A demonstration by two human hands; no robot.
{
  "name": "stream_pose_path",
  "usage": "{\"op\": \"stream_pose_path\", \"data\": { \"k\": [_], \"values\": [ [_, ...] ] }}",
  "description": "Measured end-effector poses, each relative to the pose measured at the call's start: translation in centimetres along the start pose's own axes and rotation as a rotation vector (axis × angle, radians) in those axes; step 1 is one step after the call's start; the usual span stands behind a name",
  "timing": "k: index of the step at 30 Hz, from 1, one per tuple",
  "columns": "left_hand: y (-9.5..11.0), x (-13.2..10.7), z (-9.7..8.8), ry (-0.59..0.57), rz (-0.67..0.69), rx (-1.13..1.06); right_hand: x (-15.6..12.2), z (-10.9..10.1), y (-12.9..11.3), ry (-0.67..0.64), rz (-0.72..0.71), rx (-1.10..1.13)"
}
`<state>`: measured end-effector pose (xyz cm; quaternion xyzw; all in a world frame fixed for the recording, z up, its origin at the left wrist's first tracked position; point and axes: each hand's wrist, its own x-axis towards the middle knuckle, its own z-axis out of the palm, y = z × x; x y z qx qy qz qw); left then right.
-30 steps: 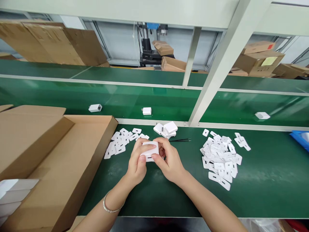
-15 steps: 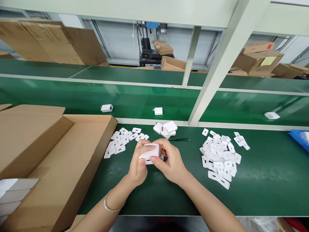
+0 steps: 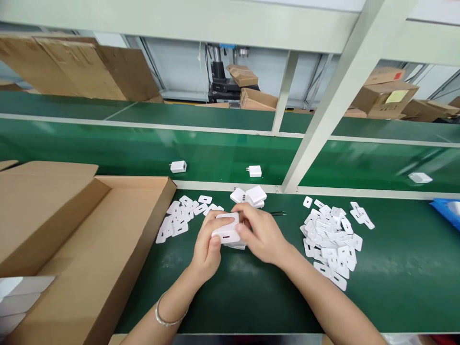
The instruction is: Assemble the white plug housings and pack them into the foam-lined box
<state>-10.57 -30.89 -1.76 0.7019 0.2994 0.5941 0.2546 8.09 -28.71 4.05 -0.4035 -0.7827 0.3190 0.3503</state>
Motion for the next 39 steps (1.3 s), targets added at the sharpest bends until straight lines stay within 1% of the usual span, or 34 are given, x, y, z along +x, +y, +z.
{"op": "stream_pose_path", "data": {
  "k": [1, 2, 3, 4, 5, 7, 8, 10, 13, 15, 18, 20, 22, 24, 25, 27, 29, 31, 33, 34, 36, 37, 39],
  "values": [
    [-0.2, 0.0, 0.0, 0.023, -0.009, 0.012, 1.5, -1.0, 1.0, 0.025, 0.018, -0.020],
    [-0.4, 0.1, -0.1, 0.054, -0.014, 0.021, 3.3, -2.2, 2.3, 0.097, 0.074, -0.067],
    [-0.7, 0.1, -0.1, 0.086, -0.020, 0.026, 5.4, -3.3, 3.8, 0.137, 0.166, -0.176],
    [-0.9, 0.2, -0.1, 0.117, -0.030, 0.026, 7.5, -4.4, 5.3, 0.120, 0.270, -0.341],
    [-1.1, 0.2, -0.1, 0.142, -0.044, 0.024, 9.5, -5.5, 6.8, 0.022, 0.354, -0.523],
    [-1.5, 0.2, 0.1, 0.172, -0.072, 0.018, 12.9, -7.0, 9.3, -0.044, 0.398, -0.625],
    [-1.7, 0.2, 0.2, 0.178, -0.088, 0.017, 14.1, -7.5, 10.3, -0.090, 0.424, -0.666],
    [-2.0, 0.0, 0.5, 0.177, -0.118, 0.017, 15.4, -7.7, 11.5, -0.158, 0.476, -0.726],
    [-2.1, -0.2, 1.0, 0.176, -0.157, -0.003, 15.8, -7.4, 11.8, -0.219, 0.530, -0.813],
    [-2.1, -0.3, 1.1, 0.183, -0.169, -0.016, 15.6, -7.5, 11.0, -0.243, 0.509, -0.841],
    [-1.9, -0.3, 1.2, 0.197, -0.163, -0.011, 14.8, -8.4, 8.5, -0.273, 0.413, -0.826],
    [-1.8, -0.2, 1.1, 0.186, -0.157, -0.005, 13.7, -9.3, 6.3, -0.295, 0.307, -0.736],
    [-1.6, -0.2, 1.0, 0.174, -0.149, -0.008, 12.1, -9.7, 4.3, -0.370, 0.185, -0.586],
    [-1.6, -0.1, 1.0, 0.180, -0.141, -0.029, 10.4, -9.6, 2.8, -0.474, 0.111, -0.505],
    [-1.5, -0.1, 1.0, 0.188, -0.141, -0.044, 9.6, -9.3, 2.3, -0.514, 0.103, -0.511],
    [-1.5, -0.2, 1.1, 0.202, -0.142, -0.064, 8.3, -8.4, 1.9, -0.531, 0.118, -0.570],
    [-1.4, -0.3, 1.0, 0.182, -0.138, -0.046, 7.3, -7.7, 1.8, -0.475, 0.129, -0.641],
    [-1.3, -0.2, 0.8, 0.129, -0.115, 0.009, 6.4, -7.1, 1.5, -0.367, 0.096, -0.697],
    [-1.1, 0.1, 0.4, 0.043, -0.078, 0.079, 5.1, -6.7, 0.8, -0.236, 0.054, -0.680],
    [-0.9, 0.3, 0.1, -0.011, -0.055, 0.108, 4.3, -6.5, 0.3, -0.164, 0.061, -0.633],
    [-0.7, 0.8, -0.6, -0.127, -0.010, 0.143, 2.5, -5.7, -0.5, -0.060, 0.156, -0.469],
    [-0.5, 1.1, -0.9, -0.180, 0.000, 0.160, 1.5, -5.2, -0.8, -0.041, 0.230, -0.366],
    [-0.3, 1.6, -1.4, -0.275, -0.012, 0.199, -0.3, -3.8, -0.9, -0.071, 0.382, -0.169]
  ]
}}
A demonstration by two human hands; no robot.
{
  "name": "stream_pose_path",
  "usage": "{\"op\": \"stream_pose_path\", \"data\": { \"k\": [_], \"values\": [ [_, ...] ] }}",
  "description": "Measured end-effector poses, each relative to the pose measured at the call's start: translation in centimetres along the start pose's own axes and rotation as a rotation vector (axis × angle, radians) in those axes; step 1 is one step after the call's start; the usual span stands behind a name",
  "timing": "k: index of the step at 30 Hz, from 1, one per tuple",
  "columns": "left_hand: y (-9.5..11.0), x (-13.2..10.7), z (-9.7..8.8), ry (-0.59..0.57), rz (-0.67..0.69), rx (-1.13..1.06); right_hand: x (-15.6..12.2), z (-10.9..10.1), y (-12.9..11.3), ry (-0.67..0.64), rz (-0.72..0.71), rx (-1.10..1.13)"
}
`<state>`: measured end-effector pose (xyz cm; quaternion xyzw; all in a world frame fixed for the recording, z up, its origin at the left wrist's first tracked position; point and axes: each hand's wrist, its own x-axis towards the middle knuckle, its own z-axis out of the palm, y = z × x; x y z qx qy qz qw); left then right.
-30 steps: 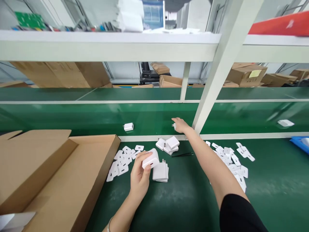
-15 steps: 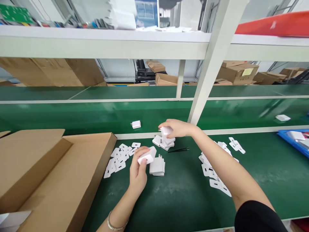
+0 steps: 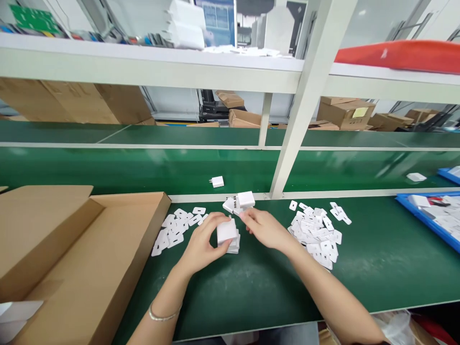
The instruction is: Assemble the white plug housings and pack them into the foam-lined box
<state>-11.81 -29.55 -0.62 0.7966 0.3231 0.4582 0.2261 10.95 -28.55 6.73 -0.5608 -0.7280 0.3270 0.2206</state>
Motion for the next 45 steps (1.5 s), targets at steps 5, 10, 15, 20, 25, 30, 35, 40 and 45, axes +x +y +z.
{"op": "stream_pose_path", "data": {
  "k": [5, 10, 15, 20, 25, 30, 35, 40, 45],
  "values": [
    [0.0, 0.4, -0.9, -0.191, -0.147, -0.057, -1.5, 4.4, 1.8, -0.193, 0.253, 0.212],
    [-0.2, 0.4, -1.9, -0.139, -0.571, -0.185, -0.7, 5.9, 2.3, -0.242, 0.360, 0.324],
    [1.2, 0.2, -0.8, -0.320, -0.749, -0.311, -0.8, 6.1, 2.5, -0.168, 0.318, 0.295],
    [3.1, -2.5, 3.4, -0.104, -0.663, -0.326, -3.5, 6.0, 2.6, -0.137, 0.116, 0.419],
    [5.3, -7.5, 7.8, 0.110, -0.459, 0.014, -7.7, 4.5, 4.5, -0.272, -0.099, 0.506],
    [6.8, -9.9, 12.5, 0.155, -0.292, 0.391, -11.0, 3.8, 7.4, -0.299, -0.082, 0.290],
    [7.3, -9.7, 12.5, 0.070, -0.271, 0.392, -12.4, 4.8, 7.2, -0.209, -0.012, 0.289],
    [7.9, -8.2, 5.4, -0.171, -0.320, 0.154, -14.8, 5.5, 5.0, -0.032, 0.122, 0.126],
    [5.8, -3.4, 0.7, -0.522, -0.245, 0.362, -15.9, 7.7, 2.9, 0.117, 0.249, -0.069]
  ]
}}
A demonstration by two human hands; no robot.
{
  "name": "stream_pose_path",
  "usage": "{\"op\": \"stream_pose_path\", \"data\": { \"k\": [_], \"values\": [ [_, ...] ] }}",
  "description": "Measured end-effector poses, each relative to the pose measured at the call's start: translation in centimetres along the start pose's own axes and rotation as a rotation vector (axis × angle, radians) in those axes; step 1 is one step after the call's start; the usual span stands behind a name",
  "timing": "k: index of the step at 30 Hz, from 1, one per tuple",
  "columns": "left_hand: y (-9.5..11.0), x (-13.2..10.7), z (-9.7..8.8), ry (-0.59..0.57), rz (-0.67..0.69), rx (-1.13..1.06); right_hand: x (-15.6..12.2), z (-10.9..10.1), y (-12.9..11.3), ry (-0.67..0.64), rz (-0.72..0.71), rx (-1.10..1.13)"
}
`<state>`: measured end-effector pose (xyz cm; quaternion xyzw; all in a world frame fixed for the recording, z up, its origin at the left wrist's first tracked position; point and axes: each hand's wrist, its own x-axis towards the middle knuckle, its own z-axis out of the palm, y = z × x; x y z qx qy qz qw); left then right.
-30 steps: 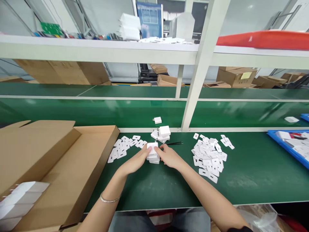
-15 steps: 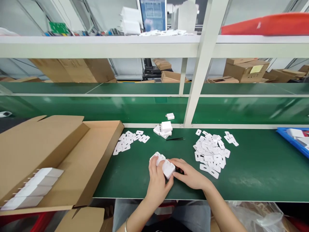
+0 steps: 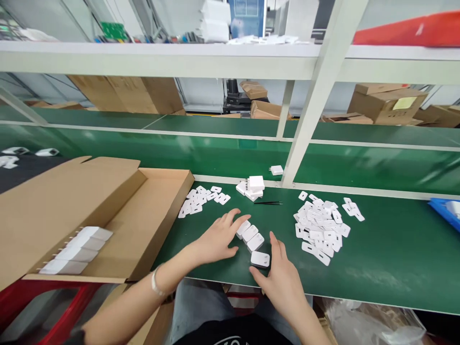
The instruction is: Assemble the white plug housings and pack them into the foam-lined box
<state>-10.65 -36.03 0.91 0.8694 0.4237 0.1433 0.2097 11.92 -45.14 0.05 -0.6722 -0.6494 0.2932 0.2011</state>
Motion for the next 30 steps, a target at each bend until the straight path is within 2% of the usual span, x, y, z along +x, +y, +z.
{"op": "stream_pose_path", "data": {
  "k": [3, 6, 10, 13, 15, 18, 20, 22, 24, 26, 30],
  "values": [
    [-1.0, 3.4, -1.1, -0.265, 0.116, 0.043, 0.5, 1.6, -0.7, 0.083, 0.041, -0.066],
    [-1.1, 5.6, -1.4, -0.392, 0.203, 0.078, 1.6, 2.4, -0.4, 0.148, -0.028, -0.141],
    [-0.8, 5.3, -1.5, -0.367, 0.201, 0.056, 3.2, 2.0, 1.1, 0.225, -0.235, -0.263],
    [-0.9, 3.0, -2.1, -0.226, 0.114, 0.028, 4.4, 0.9, 0.3, 0.230, -0.409, -0.297],
    [-1.2, 0.7, -3.5, -0.080, 0.048, -0.005, 5.4, 0.0, -2.2, 0.225, -0.563, -0.312],
    [-2.9, -3.4, -6.9, 0.191, -0.049, -0.048, 7.7, -0.5, -8.6, 0.195, -0.760, -0.333],
    [-5.0, -6.3, -9.6, 0.367, -0.153, -0.014, 10.1, 0.3, -13.8, 0.145, -0.880, -0.299],
    [-8.0, -9.1, -12.0, 0.477, -0.286, 0.064, 12.9, 2.4, -18.6, 0.046, -0.972, -0.247],
    [-11.4, -11.8, -13.5, 0.490, -0.403, 0.128, 15.5, 5.5, -22.6, -0.070, -1.016, -0.216],
    [-14.6, -14.0, -13.8, 0.460, -0.495, 0.162, 17.5, 9.2, -25.3, -0.204, -1.014, -0.237],
    [-19.5, -16.6, -12.2, 0.379, -0.625, 0.149, 19.9, 15.6, -27.6, -0.395, -0.975, -0.331]
  ]
}}
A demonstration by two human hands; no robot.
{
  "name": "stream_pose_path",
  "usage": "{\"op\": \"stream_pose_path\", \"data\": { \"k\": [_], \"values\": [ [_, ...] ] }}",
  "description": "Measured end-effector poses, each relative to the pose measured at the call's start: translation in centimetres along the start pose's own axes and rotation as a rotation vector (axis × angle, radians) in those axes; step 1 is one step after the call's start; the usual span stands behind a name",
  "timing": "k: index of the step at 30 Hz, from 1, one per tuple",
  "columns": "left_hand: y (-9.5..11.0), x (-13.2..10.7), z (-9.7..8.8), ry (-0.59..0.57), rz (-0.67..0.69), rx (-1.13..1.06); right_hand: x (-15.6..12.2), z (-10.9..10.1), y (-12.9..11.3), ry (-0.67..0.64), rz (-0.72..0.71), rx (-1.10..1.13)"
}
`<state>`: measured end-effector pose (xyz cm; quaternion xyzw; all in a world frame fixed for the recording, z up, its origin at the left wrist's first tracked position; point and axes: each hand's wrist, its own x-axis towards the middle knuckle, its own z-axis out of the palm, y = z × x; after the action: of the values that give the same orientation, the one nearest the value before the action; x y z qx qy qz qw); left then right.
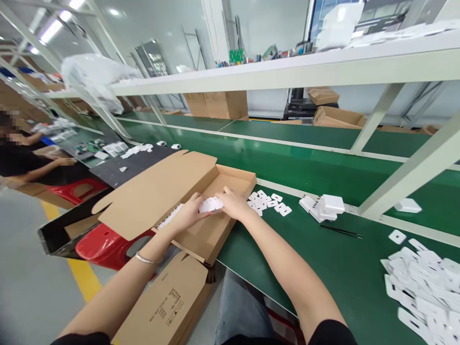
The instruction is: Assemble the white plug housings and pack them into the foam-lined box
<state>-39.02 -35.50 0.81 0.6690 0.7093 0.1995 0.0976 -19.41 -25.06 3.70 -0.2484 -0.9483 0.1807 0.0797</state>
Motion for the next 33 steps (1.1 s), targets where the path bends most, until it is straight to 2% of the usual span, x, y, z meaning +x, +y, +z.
{"op": "stream_pose_path", "data": {
  "k": [3, 6, 8, 10, 12, 13, 15, 17, 20, 24, 29, 33],
  "values": [
    [-1.6, 0.2, 1.6, -0.092, -0.020, 0.037, 1.4, 1.7, 0.6, -0.038, 0.008, 0.005],
    [-1.5, 0.5, 1.9, -0.162, 0.010, 0.135, 0.5, 1.5, 1.1, -0.005, 0.036, 0.012],
    [-0.9, 0.6, 1.5, -0.139, 0.033, 0.260, -1.1, 1.0, 0.9, 0.057, 0.075, 0.001],
    [0.0, 0.9, 1.3, -0.043, 0.084, 0.377, -3.4, 0.9, 0.4, 0.136, 0.081, 0.005],
    [1.0, 1.2, 1.6, 0.033, 0.188, 0.425, -5.8, 1.5, -0.2, 0.198, -0.028, 0.080],
    [1.3, 1.5, 1.9, 0.031, 0.252, 0.422, -6.9, 2.0, -0.5, 0.211, -0.120, 0.132],
    [1.7, 2.2, 2.8, -0.047, 0.348, 0.393, -8.5, 3.4, -0.8, 0.215, -0.272, 0.203],
    [1.5, 3.1, 3.6, -0.149, 0.384, 0.374, -9.4, 4.7, -0.9, 0.205, -0.315, 0.202],
    [0.1, 4.6, 3.9, -0.201, 0.336, 0.461, -9.6, 6.0, -0.6, 0.214, -0.291, 0.164],
    [-2.3, 5.8, 2.5, -0.126, 0.184, 0.586, -9.3, 7.0, -0.3, 0.259, -0.294, 0.165],
    [-4.8, 5.7, 0.8, -0.049, 0.051, 0.627, -9.3, 8.0, 0.0, 0.264, -0.297, 0.185],
    [-6.4, 5.5, 0.3, -0.071, -0.035, 0.621, -9.2, 8.0, -0.4, 0.248, -0.290, 0.098]
  ]
}}
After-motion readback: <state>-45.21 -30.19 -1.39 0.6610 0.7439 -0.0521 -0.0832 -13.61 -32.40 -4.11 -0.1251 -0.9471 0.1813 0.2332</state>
